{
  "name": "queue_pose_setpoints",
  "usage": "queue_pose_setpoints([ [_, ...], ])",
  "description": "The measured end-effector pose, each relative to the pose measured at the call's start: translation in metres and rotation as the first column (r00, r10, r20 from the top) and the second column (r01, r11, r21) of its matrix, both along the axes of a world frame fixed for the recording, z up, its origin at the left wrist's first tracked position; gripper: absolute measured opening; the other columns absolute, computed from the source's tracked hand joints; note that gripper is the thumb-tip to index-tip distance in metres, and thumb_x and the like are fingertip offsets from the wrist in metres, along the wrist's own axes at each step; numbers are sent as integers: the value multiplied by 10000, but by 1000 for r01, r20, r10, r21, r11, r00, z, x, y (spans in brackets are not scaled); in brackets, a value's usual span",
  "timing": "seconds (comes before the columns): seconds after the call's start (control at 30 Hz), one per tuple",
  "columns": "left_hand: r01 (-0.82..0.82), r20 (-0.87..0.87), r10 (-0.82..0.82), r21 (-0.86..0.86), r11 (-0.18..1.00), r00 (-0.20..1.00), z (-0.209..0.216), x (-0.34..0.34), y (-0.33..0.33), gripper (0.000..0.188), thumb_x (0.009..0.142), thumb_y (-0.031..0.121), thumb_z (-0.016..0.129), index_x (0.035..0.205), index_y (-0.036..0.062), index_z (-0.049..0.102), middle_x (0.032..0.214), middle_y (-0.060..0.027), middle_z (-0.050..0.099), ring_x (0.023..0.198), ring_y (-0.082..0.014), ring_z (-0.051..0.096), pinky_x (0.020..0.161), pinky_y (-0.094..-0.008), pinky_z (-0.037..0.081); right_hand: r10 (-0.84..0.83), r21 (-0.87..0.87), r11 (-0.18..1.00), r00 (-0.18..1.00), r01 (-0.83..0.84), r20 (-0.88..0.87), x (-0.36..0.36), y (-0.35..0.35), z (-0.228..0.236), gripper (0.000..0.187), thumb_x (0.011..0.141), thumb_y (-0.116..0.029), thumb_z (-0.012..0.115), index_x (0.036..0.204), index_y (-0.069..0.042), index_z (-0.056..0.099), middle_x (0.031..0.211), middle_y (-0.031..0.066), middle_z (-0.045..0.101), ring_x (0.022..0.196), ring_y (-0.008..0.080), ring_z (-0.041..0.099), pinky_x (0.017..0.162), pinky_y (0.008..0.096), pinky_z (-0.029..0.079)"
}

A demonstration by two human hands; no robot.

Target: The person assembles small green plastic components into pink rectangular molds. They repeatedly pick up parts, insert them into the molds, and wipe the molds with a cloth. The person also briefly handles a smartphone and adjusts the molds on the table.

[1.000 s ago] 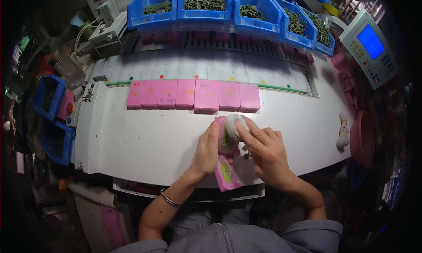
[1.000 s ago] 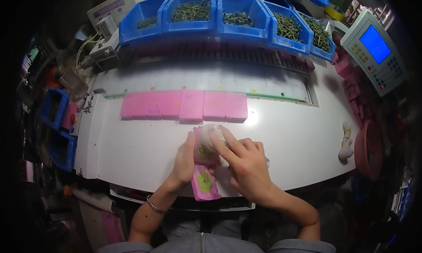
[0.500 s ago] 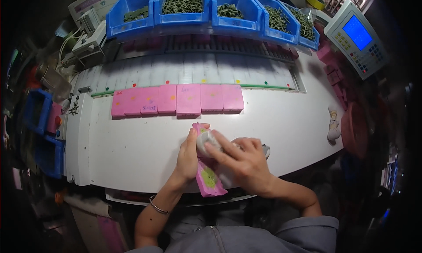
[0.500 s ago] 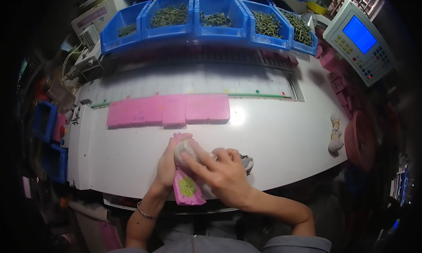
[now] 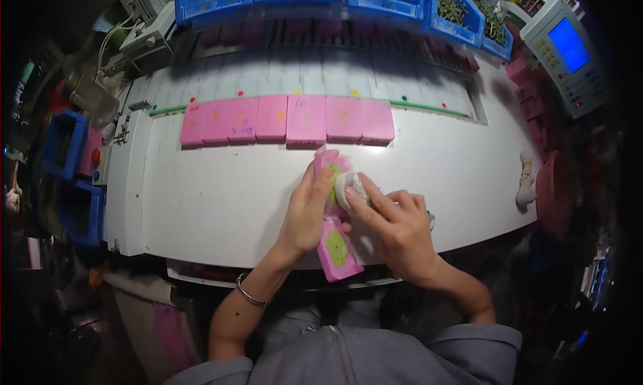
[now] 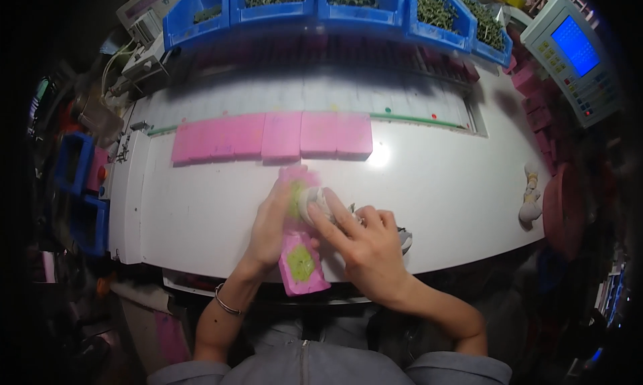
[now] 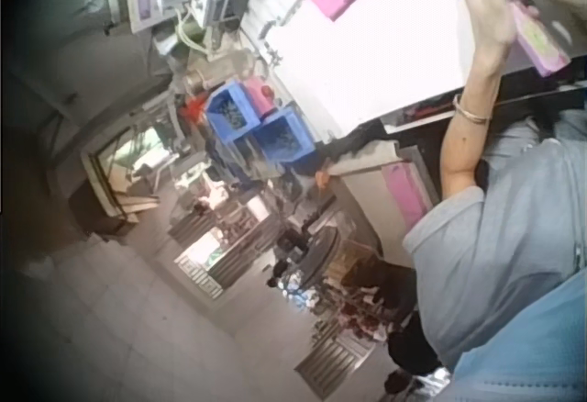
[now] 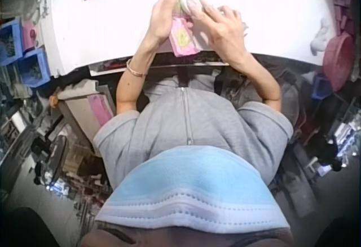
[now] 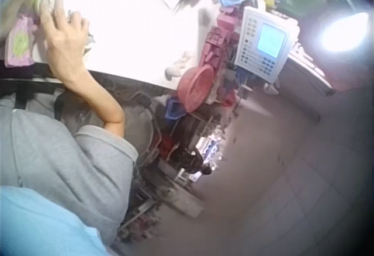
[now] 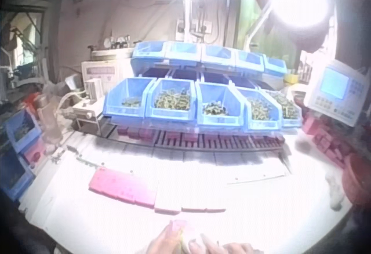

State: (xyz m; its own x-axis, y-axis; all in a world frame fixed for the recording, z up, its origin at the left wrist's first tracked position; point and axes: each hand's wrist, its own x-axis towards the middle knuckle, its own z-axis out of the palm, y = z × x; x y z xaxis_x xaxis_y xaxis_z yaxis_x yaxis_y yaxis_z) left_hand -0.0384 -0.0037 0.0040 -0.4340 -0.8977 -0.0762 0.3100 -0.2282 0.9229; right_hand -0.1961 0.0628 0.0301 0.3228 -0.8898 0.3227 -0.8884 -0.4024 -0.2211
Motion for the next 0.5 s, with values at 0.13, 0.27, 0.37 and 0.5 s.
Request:
queue_pose_setpoints([
  [0.13,-72,-70,69,-42,997,995,-6,5,1,418,988,346,390,1142,-28,495,925,-62,594,690,-111,578,624,-241,493,-5,102,995,983,-14,182,0,9,18,756,558,42,580,1294,-115,500,1330,97,485,748,217,471,729,317,358],
  [0.27,-223,42,237,-212,952,971,-9,-6,-2,484,969,397,422,1165,-40,495,996,-87,611,883,-119,585,742,-258,483,101,270,955,990,-125,103,9,17,13,793,550,50,576,1317,-123,471,1364,91,449,753,222,467,713,319,351],
  [0.37,-199,-48,194,-116,973,980,-9,-3,-1,502,956,430,436,1143,-30,509,935,-84,608,780,-106,580,678,-248,481,100,309,942,988,-133,121,0,16,19,801,550,50,578,1320,-144,469,1375,85,440,764,221,471,716,319,352],
  [0.5,-248,-34,246,-56,967,969,-1,-9,-2,489,957,439,428,1085,-20,536,832,-60,594,671,-91,557,601,-228,464,148,247,955,986,-161,73,6,25,16,791,557,50,581,1312,-165,481,1353,63,465,778,221,483,734,337,355],
])
